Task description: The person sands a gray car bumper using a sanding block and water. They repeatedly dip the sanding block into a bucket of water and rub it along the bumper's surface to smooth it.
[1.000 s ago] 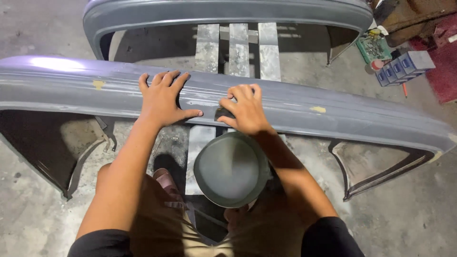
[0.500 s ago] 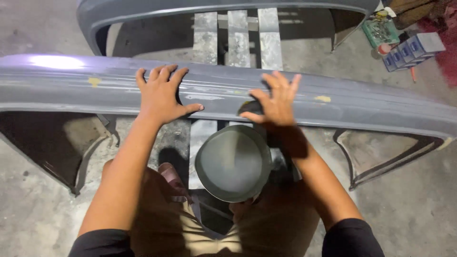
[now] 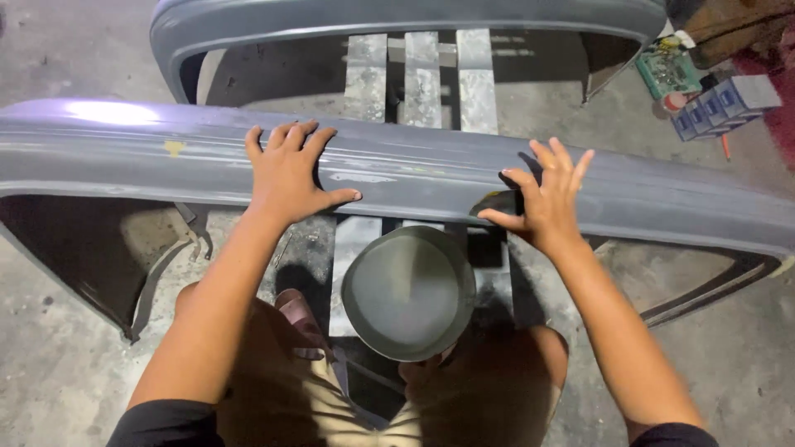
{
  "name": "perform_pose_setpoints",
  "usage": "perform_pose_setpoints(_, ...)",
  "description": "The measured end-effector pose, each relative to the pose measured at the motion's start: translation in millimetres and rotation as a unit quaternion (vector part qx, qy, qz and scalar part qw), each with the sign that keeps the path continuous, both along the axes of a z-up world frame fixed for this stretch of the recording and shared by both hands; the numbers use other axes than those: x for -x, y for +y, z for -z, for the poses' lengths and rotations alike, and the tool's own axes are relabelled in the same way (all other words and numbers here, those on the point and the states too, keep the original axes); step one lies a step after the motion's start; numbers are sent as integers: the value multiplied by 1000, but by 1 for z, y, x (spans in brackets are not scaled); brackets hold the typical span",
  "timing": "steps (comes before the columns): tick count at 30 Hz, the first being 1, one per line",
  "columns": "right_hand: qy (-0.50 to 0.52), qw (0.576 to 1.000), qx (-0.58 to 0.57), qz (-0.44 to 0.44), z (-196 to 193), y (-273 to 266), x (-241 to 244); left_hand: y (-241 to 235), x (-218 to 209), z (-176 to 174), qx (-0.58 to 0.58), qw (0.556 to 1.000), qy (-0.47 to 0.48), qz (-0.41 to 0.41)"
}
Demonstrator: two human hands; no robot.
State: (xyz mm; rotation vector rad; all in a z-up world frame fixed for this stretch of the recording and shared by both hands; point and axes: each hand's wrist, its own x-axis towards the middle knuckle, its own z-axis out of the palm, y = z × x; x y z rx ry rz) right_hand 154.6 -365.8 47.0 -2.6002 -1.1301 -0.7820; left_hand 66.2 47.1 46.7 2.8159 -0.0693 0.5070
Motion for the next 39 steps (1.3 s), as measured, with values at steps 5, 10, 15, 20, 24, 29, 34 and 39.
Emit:
perform_pose_setpoints(5, -23, 996, 13, -88, 6, 44, -4, 4, -3, 9, -5, 1000, -20, 13)
perform_pose_setpoints(10, -30, 982, -31, -182, 17, 151, -3, 13, -10, 14, 4, 999, 26, 30)
perform_pose_setpoints(15, -3, 977, -13, -213, 8, 173, 5, 23, -16, 9, 51, 991, 123, 33)
perform_pose_setpoints(20, -6, 991, 43, -130, 7, 78, -5, 31, -11, -7, 15, 993, 77, 86)
perform_pose_setpoints(24, 7, 996, 33, -77, -3, 35, -1, 35, -9, -14, 1, 992, 49, 113)
perform_pose_setpoints(29, -5, 983, 51, -177, -4, 97, -12, 36, -12, -15, 39, 990, 73, 111)
perform_pose_setpoints(34, -13, 965, 13, -262, 3, 208, -3, 36, -13, -10, 43, 991, 95, 90)
perform_pose_setpoints(39, 5, 972, 46, -230, -8, 227, 13, 36, -18, -11, 41, 987, 126, 93)
